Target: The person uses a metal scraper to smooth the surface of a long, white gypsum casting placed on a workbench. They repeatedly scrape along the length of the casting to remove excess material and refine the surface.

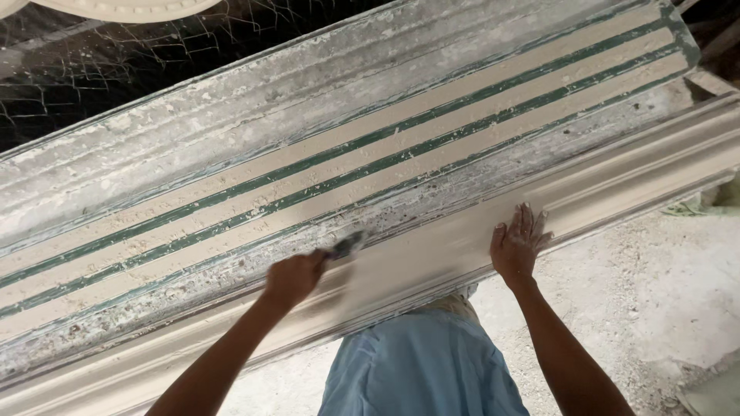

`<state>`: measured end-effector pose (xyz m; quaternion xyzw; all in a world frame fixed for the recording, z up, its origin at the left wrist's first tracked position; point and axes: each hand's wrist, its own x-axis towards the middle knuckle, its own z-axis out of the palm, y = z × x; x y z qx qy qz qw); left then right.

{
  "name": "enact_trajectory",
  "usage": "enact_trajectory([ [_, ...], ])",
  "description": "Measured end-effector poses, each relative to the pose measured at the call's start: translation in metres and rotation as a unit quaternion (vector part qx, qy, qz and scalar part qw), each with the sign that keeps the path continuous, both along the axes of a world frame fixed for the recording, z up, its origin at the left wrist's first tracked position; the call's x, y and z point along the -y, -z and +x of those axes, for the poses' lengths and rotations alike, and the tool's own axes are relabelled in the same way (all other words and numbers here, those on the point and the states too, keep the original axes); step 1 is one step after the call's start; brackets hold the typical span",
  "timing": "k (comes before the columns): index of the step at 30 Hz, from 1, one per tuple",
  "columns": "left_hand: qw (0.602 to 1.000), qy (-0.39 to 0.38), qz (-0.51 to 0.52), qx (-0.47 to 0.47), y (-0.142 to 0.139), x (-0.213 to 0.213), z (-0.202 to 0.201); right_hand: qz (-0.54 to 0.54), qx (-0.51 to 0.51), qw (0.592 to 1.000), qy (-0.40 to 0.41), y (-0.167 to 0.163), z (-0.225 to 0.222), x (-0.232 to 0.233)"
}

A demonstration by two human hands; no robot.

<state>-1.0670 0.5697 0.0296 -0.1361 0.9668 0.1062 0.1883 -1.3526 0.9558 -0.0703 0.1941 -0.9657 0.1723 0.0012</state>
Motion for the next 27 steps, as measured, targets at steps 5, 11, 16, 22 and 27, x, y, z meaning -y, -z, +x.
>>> enact_trajectory([
  [5,0.99,-0.141,0.01,-0.003,0.013,-0.025,-0.008,-0.003,-0.011,1.0,0.001,0.0,0.001,0.003],
  [11,0.984,-0.16,0.072,-0.042,0.027,-0.181,-0.215,-0.002,-0.001,1.0,-0.019,0.001,-0.001,-0.003],
  [16,0.979,-0.133,0.104,-0.113,0.036,-0.219,-0.249,0.031,-0.006,0.999,-0.043,-0.008,-0.032,-0.02],
  [22,0.994,-0.072,0.036,-0.08,0.041,-0.095,-0.101,-0.004,0.038,0.999,0.0,-0.022,-0.086,-0.047],
  [27,0.994,-0.086,-0.065,0.019,0.014,-0.04,-0.003,-0.016,-0.007,1.0,-0.019,-0.015,-0.089,-0.049],
])
